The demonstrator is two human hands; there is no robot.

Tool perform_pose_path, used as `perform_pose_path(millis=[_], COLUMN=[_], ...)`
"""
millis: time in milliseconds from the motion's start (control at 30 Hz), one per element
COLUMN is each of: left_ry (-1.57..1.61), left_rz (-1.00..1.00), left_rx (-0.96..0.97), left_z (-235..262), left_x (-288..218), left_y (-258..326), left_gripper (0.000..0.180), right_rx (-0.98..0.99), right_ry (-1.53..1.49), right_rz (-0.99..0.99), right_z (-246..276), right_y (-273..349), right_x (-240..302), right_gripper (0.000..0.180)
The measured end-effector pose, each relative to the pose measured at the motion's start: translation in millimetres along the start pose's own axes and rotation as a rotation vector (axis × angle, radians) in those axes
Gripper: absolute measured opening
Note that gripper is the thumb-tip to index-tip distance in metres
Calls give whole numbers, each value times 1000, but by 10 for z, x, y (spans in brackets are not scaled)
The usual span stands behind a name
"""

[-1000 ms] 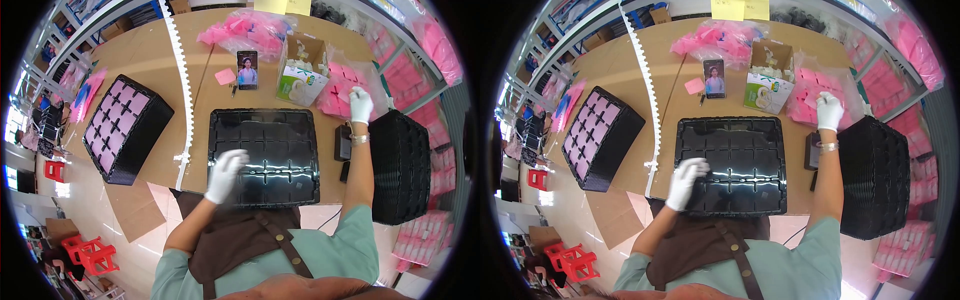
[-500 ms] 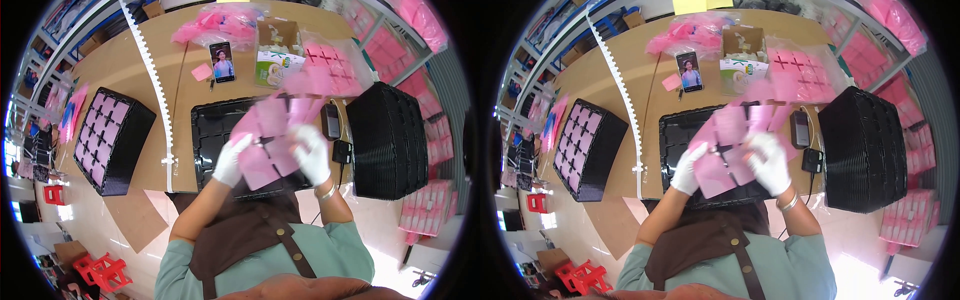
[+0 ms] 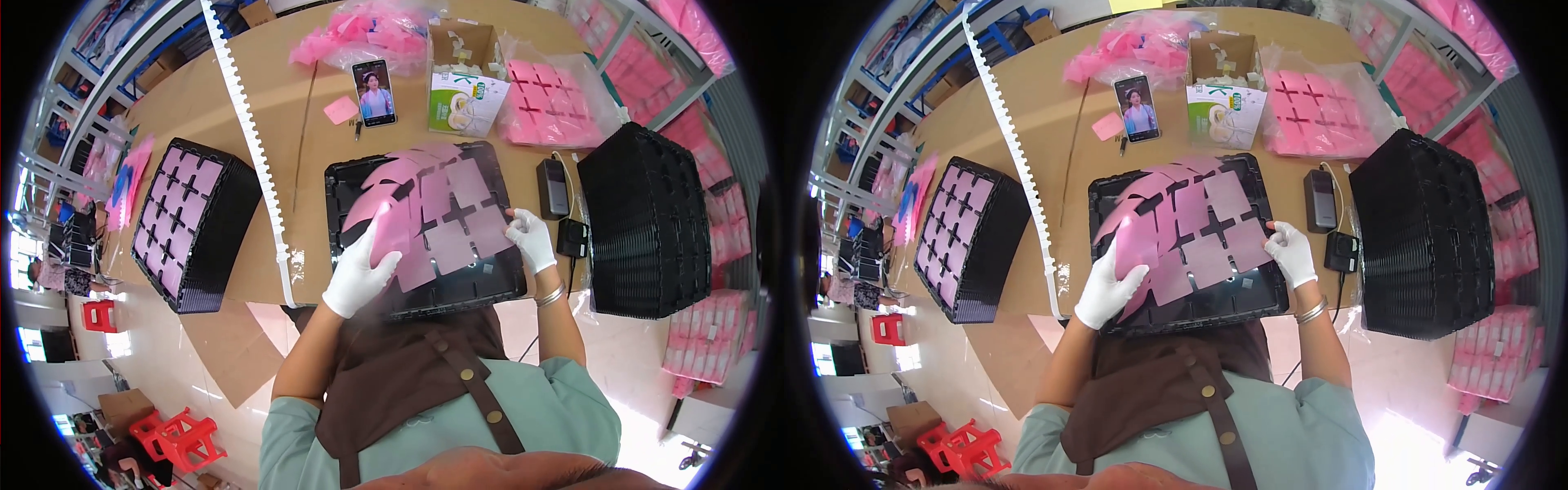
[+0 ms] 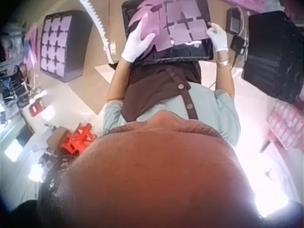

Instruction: The person assembles plastic component trays by hand, inserting foam dividers into the trays and applying adhesive strips to them.

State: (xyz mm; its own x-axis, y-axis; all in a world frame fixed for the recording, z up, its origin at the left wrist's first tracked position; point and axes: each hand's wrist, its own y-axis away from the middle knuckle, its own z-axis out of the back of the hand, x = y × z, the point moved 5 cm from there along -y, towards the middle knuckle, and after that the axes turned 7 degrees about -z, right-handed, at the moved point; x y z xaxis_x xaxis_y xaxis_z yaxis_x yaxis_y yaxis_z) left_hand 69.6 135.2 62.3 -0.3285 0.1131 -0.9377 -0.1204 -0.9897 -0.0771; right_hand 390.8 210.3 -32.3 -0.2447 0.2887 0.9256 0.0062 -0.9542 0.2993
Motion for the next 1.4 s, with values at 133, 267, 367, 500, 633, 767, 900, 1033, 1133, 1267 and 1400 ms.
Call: perform_pose_path(millis=[133,267,367,500,633,767,900,1033,1133,1267,1400], left_ry=[143,453,669,166,47,74,185,264,259,171,-155], left_rz=[249,619,438,221,284,319,291,333,236,326,200], left_rx=[-102,-135,-295,-286,-276,-307,-381,-413,-462,-431,-388], left_z=[309,376,355,212,88,96,134,145,166,135,143], left_x=[828,1053,1148,850,662,711,620,730,703,640,699], left_y=[44,262,392,679,819,873,887,933,896,945,1016], left_gripper=[60,59,67,94,92,88,82,78,73,71,64], right_rx=[24,33,71,95,91,79,82,122,140,79,25], right_ry=[75,133,23,-176,-136,-168,-185,-294,-392,-125,-6], right_rz=[2,-19,-69,-106,-188,-202,-186,-200,-202,-190,-168], right_z=[-51,-65,-27,103,151,148,103,64,50,103,115], right_y=[174,266,362,550,717,722,742,785,752,723,734], right_x=[97,59,59,42,18,11,31,173,179,-37,-68], right_gripper=[37,34,33,32,32,31,33,35,35,35,33])
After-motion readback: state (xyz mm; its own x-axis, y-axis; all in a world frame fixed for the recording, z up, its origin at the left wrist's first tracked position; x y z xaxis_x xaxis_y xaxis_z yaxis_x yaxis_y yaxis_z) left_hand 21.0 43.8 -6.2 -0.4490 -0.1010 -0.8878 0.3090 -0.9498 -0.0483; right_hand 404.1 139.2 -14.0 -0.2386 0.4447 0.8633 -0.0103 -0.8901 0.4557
